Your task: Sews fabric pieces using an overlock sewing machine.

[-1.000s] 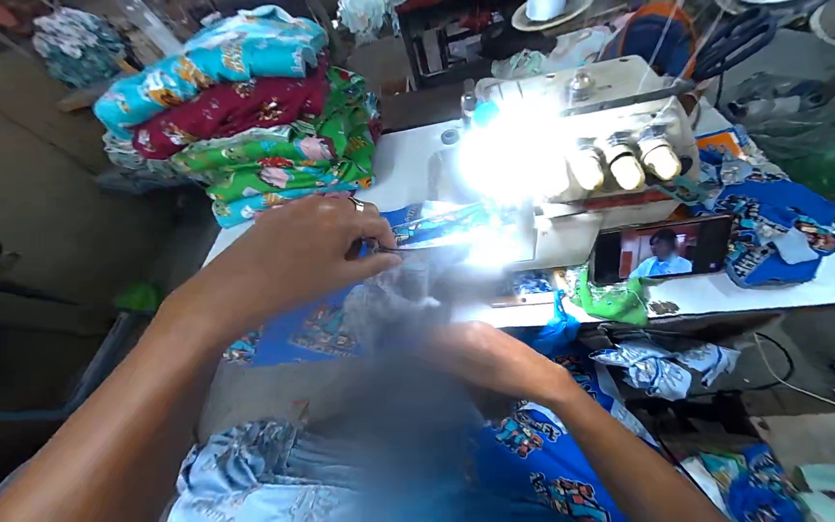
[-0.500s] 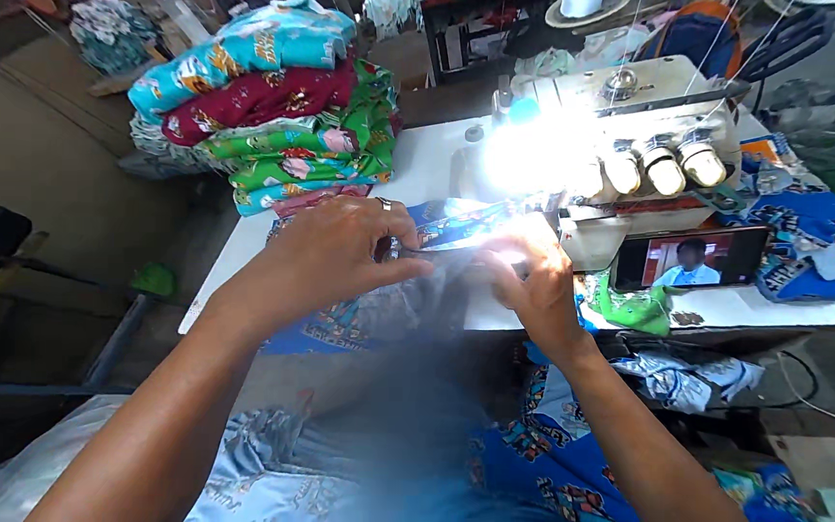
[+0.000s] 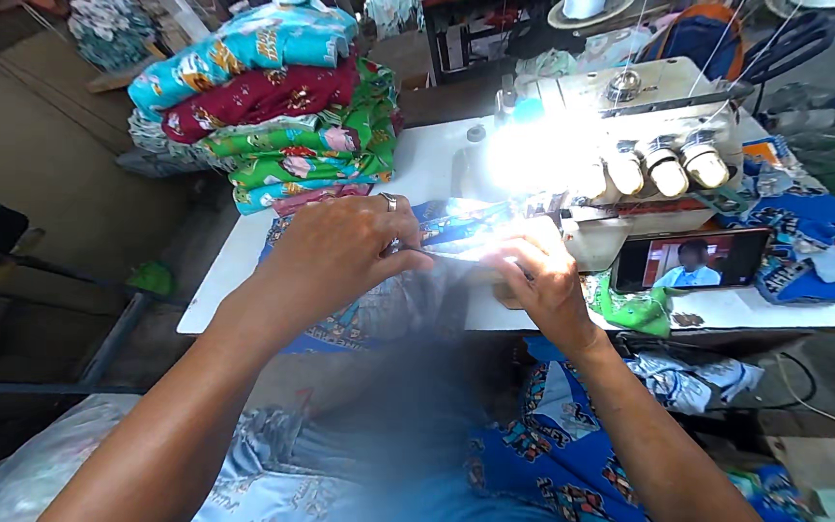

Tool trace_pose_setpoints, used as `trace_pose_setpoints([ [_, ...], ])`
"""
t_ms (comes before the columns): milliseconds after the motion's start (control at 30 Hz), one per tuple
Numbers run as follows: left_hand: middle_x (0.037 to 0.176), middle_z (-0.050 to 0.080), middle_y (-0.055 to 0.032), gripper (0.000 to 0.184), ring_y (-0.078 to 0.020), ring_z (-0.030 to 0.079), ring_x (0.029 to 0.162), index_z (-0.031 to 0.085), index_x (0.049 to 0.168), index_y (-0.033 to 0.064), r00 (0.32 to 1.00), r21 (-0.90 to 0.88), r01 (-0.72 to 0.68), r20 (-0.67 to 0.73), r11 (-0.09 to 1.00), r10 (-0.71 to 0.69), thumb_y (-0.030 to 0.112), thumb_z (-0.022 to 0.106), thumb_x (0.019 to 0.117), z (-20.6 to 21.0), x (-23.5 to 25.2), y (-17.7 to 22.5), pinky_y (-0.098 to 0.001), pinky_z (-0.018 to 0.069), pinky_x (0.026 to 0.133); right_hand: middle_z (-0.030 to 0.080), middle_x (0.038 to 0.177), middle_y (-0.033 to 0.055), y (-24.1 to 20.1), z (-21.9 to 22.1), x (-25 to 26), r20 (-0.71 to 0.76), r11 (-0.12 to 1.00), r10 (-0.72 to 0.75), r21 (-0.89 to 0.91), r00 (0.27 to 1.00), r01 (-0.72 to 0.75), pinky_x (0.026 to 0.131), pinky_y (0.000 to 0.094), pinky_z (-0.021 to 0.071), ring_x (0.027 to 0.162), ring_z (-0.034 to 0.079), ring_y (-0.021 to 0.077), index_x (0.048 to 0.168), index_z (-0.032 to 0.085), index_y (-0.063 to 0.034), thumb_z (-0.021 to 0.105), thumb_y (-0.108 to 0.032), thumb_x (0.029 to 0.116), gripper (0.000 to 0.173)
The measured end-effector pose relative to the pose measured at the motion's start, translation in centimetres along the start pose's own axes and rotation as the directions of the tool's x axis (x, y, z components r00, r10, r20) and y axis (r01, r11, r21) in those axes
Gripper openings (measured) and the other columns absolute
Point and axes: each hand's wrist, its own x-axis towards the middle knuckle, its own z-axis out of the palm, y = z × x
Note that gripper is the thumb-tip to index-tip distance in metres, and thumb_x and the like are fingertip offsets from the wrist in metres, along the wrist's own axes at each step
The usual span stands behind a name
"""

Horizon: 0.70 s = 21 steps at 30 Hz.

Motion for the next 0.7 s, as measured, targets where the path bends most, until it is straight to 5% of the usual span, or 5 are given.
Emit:
trace_pose_setpoints([
  [333, 0.092, 0.067, 0.0016, 0.035, -0.0131, 0.063, 0.069, 0.071, 0.086, 0.0180, 0.993, -0.017, -0.111, 0.049, 0.994, 0.112, 0.049, 0.057, 0.0968, -0.2, -0.3, 2.1, -0.0323, 0.0485, 0.057, 0.072, 0.099, 0.0115, 0.7, -0.5, 0.8, 0.044, 0.998, 0.049, 0.048, 0.998, -0.052, 0.089, 0.0308, 0.0526, 0.096, 0.068, 0.0197, 0.102, 0.077, -0.0037, 0.064, -0.010, 0.0990, 0.014],
  [467, 0.091, 0.065, 0.0009, 0.038, -0.0146, 0.063, 0.070, 0.070, 0.088, 0.0175, 0.996, 0.010, -0.082, 0.048, 0.997, 0.081, 0.050, 0.054, 0.0986, -0.3, -0.3, 1.7, -0.0343, 0.0479, 0.057, 0.072, 0.104, 0.0095, 0.9, -0.7, 0.7, 0.069, 0.995, 0.037, 0.085, 0.997, -0.043, 0.093, 0.0316, 0.0517, 0.101, 0.067, 0.0186, 0.105, 0.076, -0.0049, 0.069, -0.018, 0.0969, 0.017],
  [700, 0.084, 0.062, 0.0001, 0.038, -0.0158, 0.061, 0.066, 0.069, 0.087, 0.0170, 0.998, 0.012, -0.033, 0.056, 0.999, 0.032, 0.050, 0.053, 0.0989, -0.3, 0.0, 1.4, -0.0356, 0.0459, 0.056, 0.073, 0.099, 0.0114, 0.9, -0.1, 0.3, -0.018, 1.000, 0.008, -0.004, 1.000, -0.008, 0.092, 0.0333, 0.0522, 0.099, 0.068, 0.0226, 0.101, 0.077, -0.0039, 0.070, -0.009, 0.0952, 0.011],
])
